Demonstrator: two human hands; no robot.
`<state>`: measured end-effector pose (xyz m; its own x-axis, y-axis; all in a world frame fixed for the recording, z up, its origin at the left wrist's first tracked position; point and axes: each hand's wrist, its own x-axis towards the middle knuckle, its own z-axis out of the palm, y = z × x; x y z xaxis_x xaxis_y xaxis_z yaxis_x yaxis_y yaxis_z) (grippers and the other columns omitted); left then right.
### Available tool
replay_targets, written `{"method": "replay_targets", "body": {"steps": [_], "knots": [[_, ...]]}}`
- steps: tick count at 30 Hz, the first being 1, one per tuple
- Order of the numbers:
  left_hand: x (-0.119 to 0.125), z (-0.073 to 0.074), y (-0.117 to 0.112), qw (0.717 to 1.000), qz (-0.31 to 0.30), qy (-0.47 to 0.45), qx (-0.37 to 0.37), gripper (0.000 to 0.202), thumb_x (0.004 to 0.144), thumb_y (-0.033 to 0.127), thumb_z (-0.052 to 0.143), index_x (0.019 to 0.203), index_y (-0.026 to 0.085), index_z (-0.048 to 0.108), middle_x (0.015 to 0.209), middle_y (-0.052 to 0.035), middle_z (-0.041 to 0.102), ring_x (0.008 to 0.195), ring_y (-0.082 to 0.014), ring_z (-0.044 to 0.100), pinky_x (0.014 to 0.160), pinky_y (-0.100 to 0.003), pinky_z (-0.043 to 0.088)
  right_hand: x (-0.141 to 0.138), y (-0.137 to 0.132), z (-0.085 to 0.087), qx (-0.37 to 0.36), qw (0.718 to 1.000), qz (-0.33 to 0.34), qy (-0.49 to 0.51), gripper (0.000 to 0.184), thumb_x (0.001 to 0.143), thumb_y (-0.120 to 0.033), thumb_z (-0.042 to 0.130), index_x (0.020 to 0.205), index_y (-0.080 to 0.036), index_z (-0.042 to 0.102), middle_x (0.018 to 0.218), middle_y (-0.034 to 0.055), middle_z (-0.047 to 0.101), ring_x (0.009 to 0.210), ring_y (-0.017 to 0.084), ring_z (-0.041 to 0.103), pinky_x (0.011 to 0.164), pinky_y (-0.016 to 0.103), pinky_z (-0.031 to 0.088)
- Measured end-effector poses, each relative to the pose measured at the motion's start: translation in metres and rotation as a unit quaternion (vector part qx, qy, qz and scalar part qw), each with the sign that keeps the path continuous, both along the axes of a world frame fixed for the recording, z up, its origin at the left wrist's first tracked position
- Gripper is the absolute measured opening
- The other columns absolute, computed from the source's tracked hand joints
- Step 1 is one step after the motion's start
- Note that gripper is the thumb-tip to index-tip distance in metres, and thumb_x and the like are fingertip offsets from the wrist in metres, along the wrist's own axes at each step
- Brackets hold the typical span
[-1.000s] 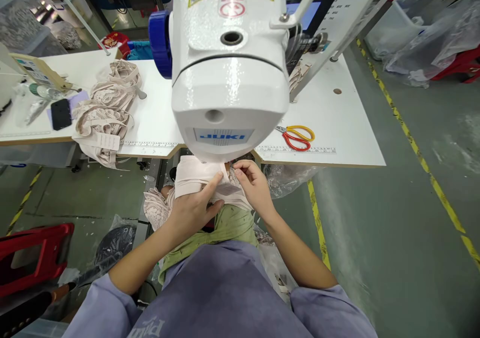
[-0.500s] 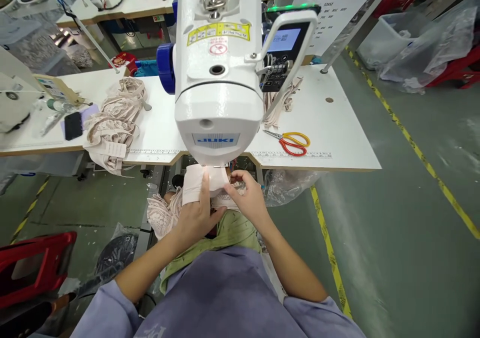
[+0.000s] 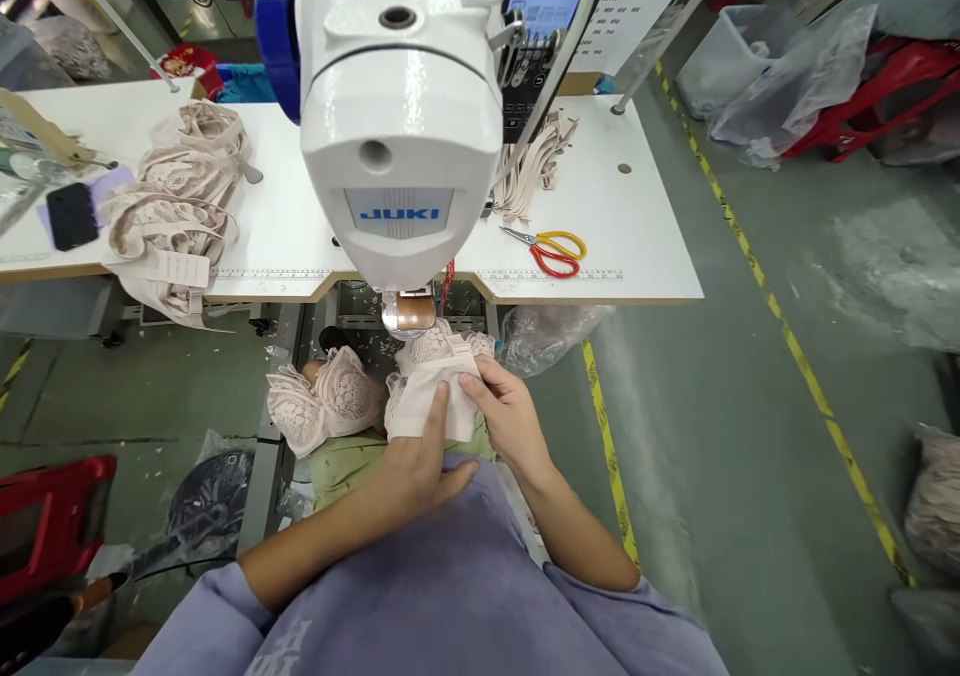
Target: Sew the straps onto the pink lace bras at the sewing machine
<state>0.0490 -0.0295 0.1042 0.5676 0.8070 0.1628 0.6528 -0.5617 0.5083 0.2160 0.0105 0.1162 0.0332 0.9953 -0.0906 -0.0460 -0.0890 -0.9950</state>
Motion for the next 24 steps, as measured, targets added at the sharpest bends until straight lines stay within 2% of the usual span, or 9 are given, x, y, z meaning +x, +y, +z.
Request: {"method": "replay_targets", "body": {"steps": [2,4,6,9,12,14,16,19,24], "knots": [[-0.001,0.005,0.000,0.999,-0.007,-0.011,-0.036,0.104,0.094,0.045,0.061,0.161,0.010,-0.011,0.160,-0.0295,0.030,0.149,-0.0409,0.033,0.111,-0.056,0.047,0.000,-0.001,0.002,-0.001,1.000,0.002,0.004,0.022,0.092,-0.044,0.064,0.090,-0.025,0.075,0.086,0.0028,0.061,0.084,0.019,0.057,0.075,0.030,0.049],[-0.005,0.012,0.002,0.994,-0.014,-0.014,-0.107,0.107,0.091,0.042,0.066,0.161,0.009,-0.009,0.146,-0.0298,0.052,0.129,-0.0388,0.059,0.095,-0.050,0.059,0.000,-0.002,0.002,-0.002,1.000,0.003,0.010,0.021,0.092,-0.043,0.064,0.091,-0.025,0.076,0.086,0.0025,0.061,0.084,0.019,0.057,0.075,0.030,0.048],[-0.013,0.021,0.004,0.979,-0.021,-0.025,-0.199,0.105,0.090,0.040,0.068,0.162,0.010,-0.002,0.116,-0.0192,0.073,0.093,-0.0289,0.075,0.073,-0.038,0.063,0.001,-0.004,0.002,-0.005,1.000,0.004,0.010,0.021,0.093,-0.043,0.064,0.093,-0.025,0.076,0.086,0.0023,0.061,0.083,0.019,0.057,0.074,0.029,0.047],[-0.029,0.033,0.013,0.966,-0.005,-0.091,-0.243,0.066,0.094,0.037,0.062,0.152,0.017,0.038,0.078,-0.0007,0.074,0.061,-0.0152,0.069,0.058,-0.026,0.056,0.003,-0.005,0.003,-0.012,1.000,0.009,0.008,0.022,0.093,-0.043,0.064,0.086,-0.023,0.073,0.082,0.0009,0.059,0.077,0.017,0.056,0.068,0.028,0.044],[-0.041,0.045,0.030,0.980,0.029,-0.165,-0.104,0.034,0.097,0.031,0.057,0.129,0.018,0.059,0.087,-0.0040,0.074,0.078,-0.0171,0.071,0.075,-0.031,0.058,0.006,-0.005,0.007,-0.005,0.999,0.045,-0.013,0.025,0.093,-0.041,0.063,0.080,-0.022,0.070,0.079,-0.0003,0.059,0.072,0.015,0.054,0.065,0.028,0.042],[-0.044,0.054,0.046,0.985,-0.008,-0.166,-0.039,0.043,0.097,0.026,0.054,0.139,0.018,0.051,0.121,-0.0127,0.069,0.116,-0.0257,0.065,0.099,-0.044,0.053,0.009,-0.003,0.011,0.014,0.994,0.096,-0.048,0.026,0.094,-0.040,0.062,0.078,-0.021,0.069,0.077,-0.0004,0.061,0.072,0.015,0.055,0.067,0.028,0.042],[-0.043,0.060,0.062,0.986,-0.086,-0.135,-0.049,0.054,0.097,0.023,0.051,0.149,0.019,0.040,0.142,-0.0153,0.057,0.138,-0.0291,0.048,0.114,-0.051,0.042,0.011,-0.001,0.017,0.036,0.985,0.148,-0.087,0.026,0.094,-0.039,0.061,0.077,-0.021,0.069,0.076,-0.0001,0.062,0.072,0.016,0.056,0.068,0.029,0.043],[-0.041,0.063,0.078,0.980,-0.157,-0.097,-0.081,0.047,0.094,0.024,0.055,0.140,0.018,0.048,0.126,-0.0120,0.065,0.125,-0.0265,0.058,0.113,-0.049,0.042,0.013,0.001,0.022,0.071,0.967,0.197,-0.145,0.023,0.095,-0.034,0.059,0.078,-0.021,0.069,0.076,0.0002,0.062,0.071,0.015,0.057,0.065,0.029,0.043],[-0.044,0.048,0.080,0.986,-0.147,-0.074,-0.034,0.014,0.095,0.025,0.051,0.089,0.021,0.063,0.078,-0.0031,0.065,0.078,-0.0180,0.062,0.078,-0.033,0.051,0.015,-0.005,0.020,0.194,0.920,0.177,-0.291,0.012,0.091,-0.024,0.061,0.089,-0.026,0.073,0.076,0.0013,0.066,0.069,0.016,0.059,0.062,0.030,0.042]]}}
